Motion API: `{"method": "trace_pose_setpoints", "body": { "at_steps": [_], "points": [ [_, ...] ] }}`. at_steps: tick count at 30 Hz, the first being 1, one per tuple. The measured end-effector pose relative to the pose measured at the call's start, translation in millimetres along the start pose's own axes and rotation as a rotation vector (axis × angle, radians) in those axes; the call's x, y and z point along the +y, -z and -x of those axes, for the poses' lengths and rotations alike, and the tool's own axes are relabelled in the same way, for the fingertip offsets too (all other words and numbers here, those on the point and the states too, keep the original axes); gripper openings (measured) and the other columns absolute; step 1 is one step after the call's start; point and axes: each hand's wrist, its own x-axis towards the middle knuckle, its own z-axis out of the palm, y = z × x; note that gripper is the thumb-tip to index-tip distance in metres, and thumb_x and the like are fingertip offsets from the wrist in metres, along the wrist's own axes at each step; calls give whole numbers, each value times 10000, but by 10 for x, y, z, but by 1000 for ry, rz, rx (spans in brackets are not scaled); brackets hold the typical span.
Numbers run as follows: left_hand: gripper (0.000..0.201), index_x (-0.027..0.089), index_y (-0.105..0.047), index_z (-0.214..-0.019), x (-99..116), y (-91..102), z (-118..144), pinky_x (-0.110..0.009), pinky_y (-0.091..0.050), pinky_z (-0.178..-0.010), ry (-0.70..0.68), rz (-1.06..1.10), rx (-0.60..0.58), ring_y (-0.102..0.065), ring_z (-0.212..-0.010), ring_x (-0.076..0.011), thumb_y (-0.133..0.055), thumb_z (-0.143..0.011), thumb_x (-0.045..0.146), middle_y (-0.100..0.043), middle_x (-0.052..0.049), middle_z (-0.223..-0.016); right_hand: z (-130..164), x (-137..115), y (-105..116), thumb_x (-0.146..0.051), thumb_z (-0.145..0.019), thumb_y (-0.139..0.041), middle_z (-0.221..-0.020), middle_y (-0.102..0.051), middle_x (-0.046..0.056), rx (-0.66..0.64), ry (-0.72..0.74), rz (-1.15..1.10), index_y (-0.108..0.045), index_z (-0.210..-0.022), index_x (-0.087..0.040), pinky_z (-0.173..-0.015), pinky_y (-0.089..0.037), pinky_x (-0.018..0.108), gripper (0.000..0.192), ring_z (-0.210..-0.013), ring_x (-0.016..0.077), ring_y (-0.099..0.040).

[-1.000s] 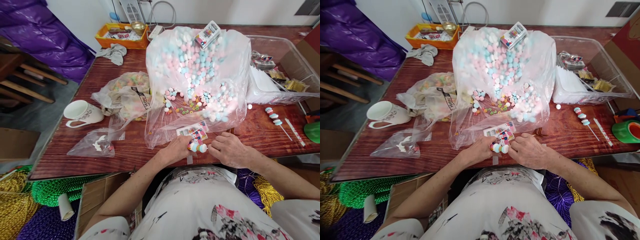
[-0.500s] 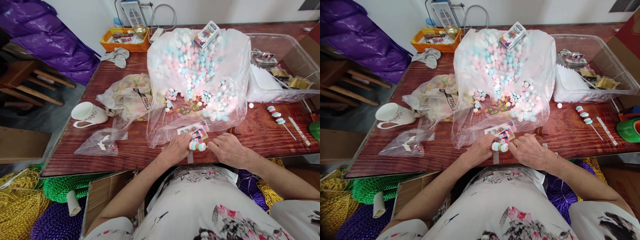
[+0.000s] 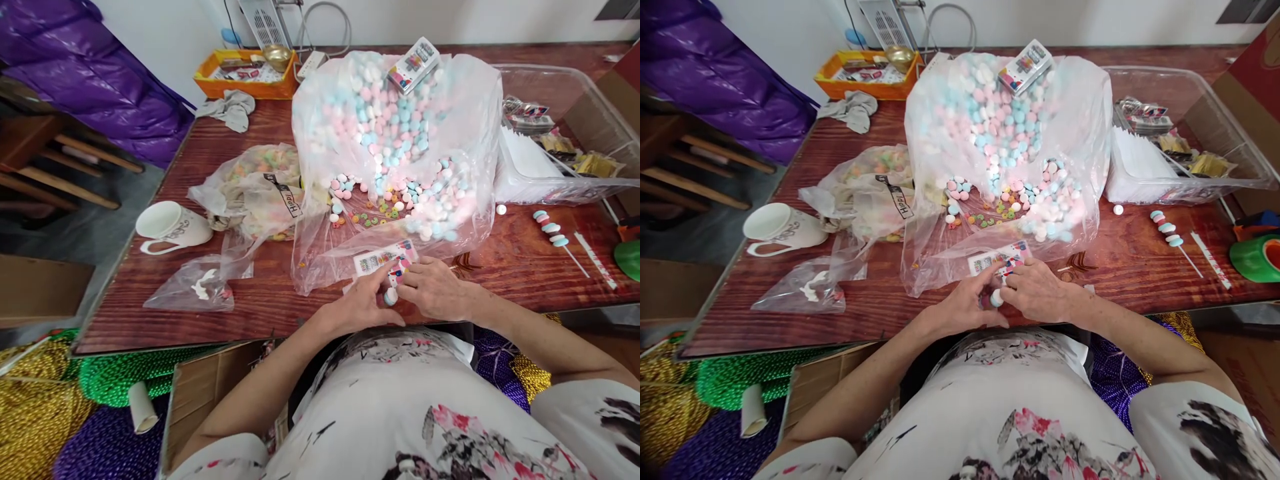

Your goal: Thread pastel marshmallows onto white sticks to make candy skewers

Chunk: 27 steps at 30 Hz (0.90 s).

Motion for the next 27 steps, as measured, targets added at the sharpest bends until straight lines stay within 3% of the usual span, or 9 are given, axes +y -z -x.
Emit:
{"method": "trace_pose_setpoints", "body": {
  "at_steps": [2,3,6,8,11,15,20,24,27],
  "points": [
    [1119,209,-277,-1498,11,146,42,-318,-497,-780,65,100,-45,-617,-877,-204,-882,-575,399,-649,-44,-1035,9,103,60,-123,-866,-513,-743,-624,26,42,17,-29,-615,-834,-178,-675,-238,336,120,-720,168,-422],
    [1092,216,-330,-1476,11,202,59,-308,-492,-778,95,140,-80,-610,-879,-198,-890,-556,398,-647,-36,-1032,7,147,104,-113,-851,-510,-743,-622,27,64,17,-35,-616,-832,-177,-675,-233,338,126,-725,171,-414],
    [726,173,-598,-1197,14,236,84,-264,-476,-695,208,314,-257,-602,-771,-163,-871,-567,410,-645,10,-865,-41,205,204,-87,-829,-491,-730,-607,26,111,33,-36,-611,-808,-185,-682,-218,347,157,-731,176,-391],
    [471,148,-636,-950,22,152,74,-229,-431,-555,329,466,-343,-558,-586,-121,-826,-624,430,-585,47,-665,-108,167,187,-93,-852,-482,-707,-589,22,120,50,-40,-602,-788,-189,-700,-217,356,167,-728,174,-379],
    [363,155,-584,-769,40,-17,26,-205,-317,-414,421,602,-336,-439,-415,-84,-810,-639,407,-474,84,-497,-228,29,34,-179,-909,-496,-693,-577,19,114,85,-104,-596,-785,-190,-721,-222,364,159,-730,172,-378],
    [356,142,-566,-630,63,-88,-47,-202,-297,-423,311,603,-216,-405,-440,-66,-844,-579,359,-469,76,-491,-308,-70,-120,-228,-932,-500,-734,-593,32,85,99,-184,-576,-757,-183,-729,-245,363,196,-721,167,-370],
    [347,135,-622,-768,121,36,-62,-196,-332,-525,305,625,6,-410,-546,-64,-846,-590,329,-496,77,-590,-213,120,-45,-82,-864,-462,-834,-601,75,67,-81,-188,-611,-943,-150,-704,-296,324,182,-769,188,-415],
    [436,150,-676,-1001,79,132,-24,-214,-413,-624,275,761,-88,-537,-659,-104,-809,-673,404,-626,8,-761,-154,232,-8,-35,-819,-453,-776,-566,53,-10,-54,-200,-597,-892,-158,-680,-305,302,202,-738,179,-424],
    [504,179,-676,-1151,-78,198,19,-229,-458,-687,290,899,-66,-614,-802,-145,-748,-748,472,-688,-62,-949,-141,273,43,-46,-840,-430,-772,-555,48,-31,-38,-185,-584,-875,-163,-688,-311,303,197,-747,178,-436]
  ]
}}
